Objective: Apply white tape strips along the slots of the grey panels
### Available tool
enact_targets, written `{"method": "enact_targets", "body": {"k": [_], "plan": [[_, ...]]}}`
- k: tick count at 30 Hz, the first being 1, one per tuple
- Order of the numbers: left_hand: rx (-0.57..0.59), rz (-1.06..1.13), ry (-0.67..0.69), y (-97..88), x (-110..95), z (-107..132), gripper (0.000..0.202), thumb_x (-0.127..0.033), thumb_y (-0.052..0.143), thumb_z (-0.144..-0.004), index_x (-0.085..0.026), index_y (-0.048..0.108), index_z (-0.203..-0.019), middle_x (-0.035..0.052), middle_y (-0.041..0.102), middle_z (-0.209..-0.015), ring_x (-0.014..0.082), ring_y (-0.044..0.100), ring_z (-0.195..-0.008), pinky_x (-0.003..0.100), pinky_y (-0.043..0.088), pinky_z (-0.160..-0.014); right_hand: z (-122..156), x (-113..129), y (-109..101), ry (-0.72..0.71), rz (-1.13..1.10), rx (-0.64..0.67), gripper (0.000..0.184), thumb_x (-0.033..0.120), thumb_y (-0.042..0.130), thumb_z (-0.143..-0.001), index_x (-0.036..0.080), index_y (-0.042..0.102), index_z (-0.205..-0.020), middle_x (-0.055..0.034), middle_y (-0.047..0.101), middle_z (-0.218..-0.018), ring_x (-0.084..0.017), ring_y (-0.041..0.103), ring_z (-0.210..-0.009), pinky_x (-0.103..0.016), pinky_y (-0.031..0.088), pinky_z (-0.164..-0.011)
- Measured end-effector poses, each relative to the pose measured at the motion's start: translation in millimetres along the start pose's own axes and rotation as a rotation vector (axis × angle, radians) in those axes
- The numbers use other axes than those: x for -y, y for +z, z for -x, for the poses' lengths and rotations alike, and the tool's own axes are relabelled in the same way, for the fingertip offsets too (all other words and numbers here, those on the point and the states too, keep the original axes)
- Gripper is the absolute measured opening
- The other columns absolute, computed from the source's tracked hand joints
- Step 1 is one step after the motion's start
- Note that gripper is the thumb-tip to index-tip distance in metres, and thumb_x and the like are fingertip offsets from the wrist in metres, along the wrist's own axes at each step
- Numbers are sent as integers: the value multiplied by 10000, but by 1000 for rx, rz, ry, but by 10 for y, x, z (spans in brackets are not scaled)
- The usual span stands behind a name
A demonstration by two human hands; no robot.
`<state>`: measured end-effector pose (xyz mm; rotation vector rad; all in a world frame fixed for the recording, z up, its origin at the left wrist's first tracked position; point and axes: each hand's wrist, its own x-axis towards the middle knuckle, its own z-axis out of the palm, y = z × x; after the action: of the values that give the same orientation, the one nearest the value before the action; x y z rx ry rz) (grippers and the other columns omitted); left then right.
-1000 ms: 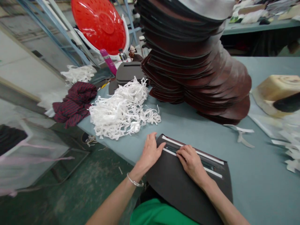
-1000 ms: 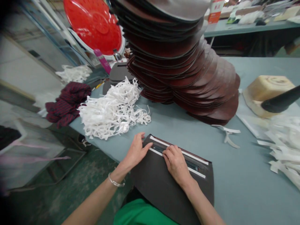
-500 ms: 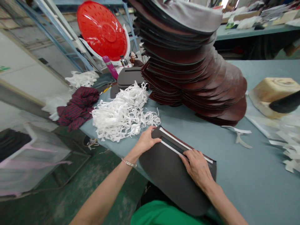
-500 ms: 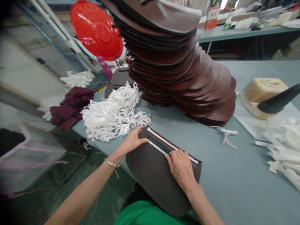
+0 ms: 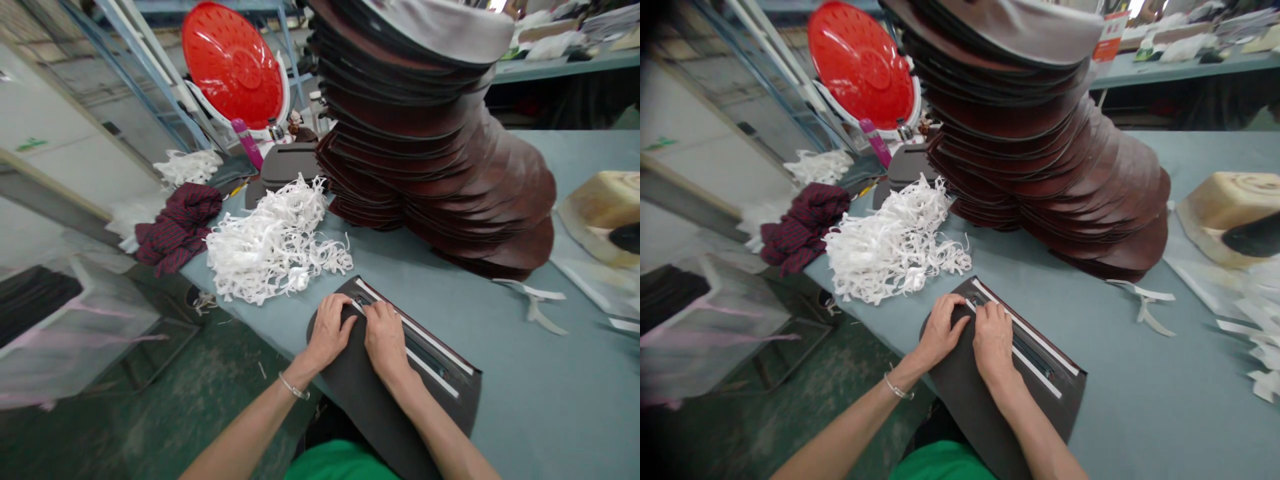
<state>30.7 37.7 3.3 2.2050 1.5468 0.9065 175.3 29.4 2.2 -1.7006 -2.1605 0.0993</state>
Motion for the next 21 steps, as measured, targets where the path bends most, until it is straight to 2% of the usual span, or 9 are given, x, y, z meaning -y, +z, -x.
{"method": "enact_targets", "body": {"k": [4,10,13,21], "plan": [[73,3,102,17,23,14,393,-106,442,-886,-214,460,-1264,94,551,-1247,217,485,-1195,443,406,-1010,-36,93,40,-41,0,-32,259,74,412,-876,161,606,-1023,-119,573,-938,-252,483,-893,-378,387,-741],[177,-102,237,7,25,75,371,-143,387,-931,-181,488,-1286,97,571,-1274,206,469,-1249,437,404,-1066,161,90,-31,-140,200,-43,285,39,397,-865,130,623,-1015,-126,572,-860,-256,482,-798,-396,403,-677],[201,-160,268,-16,27,95,402,-116,386,-922,-179,477,-1309,99,546,-1321,199,440,-1287,436,399,-1084,406,-66,-123,-184,272,-37,303,29,410,-851,125,631,-1035,-132,589,-871,-258,497,-809,-396,432,-683],[185,-215,287,28,71,137,433,-97,363,-920,-180,466,-1332,100,529,-1351,198,430,-1306,442,389,-1101,1263,-705,-526,-339,311,-45,336,35,419,-847,17,579,-1143,-200,588,-1052,-323,493,-994,-466,454,-796]]}}
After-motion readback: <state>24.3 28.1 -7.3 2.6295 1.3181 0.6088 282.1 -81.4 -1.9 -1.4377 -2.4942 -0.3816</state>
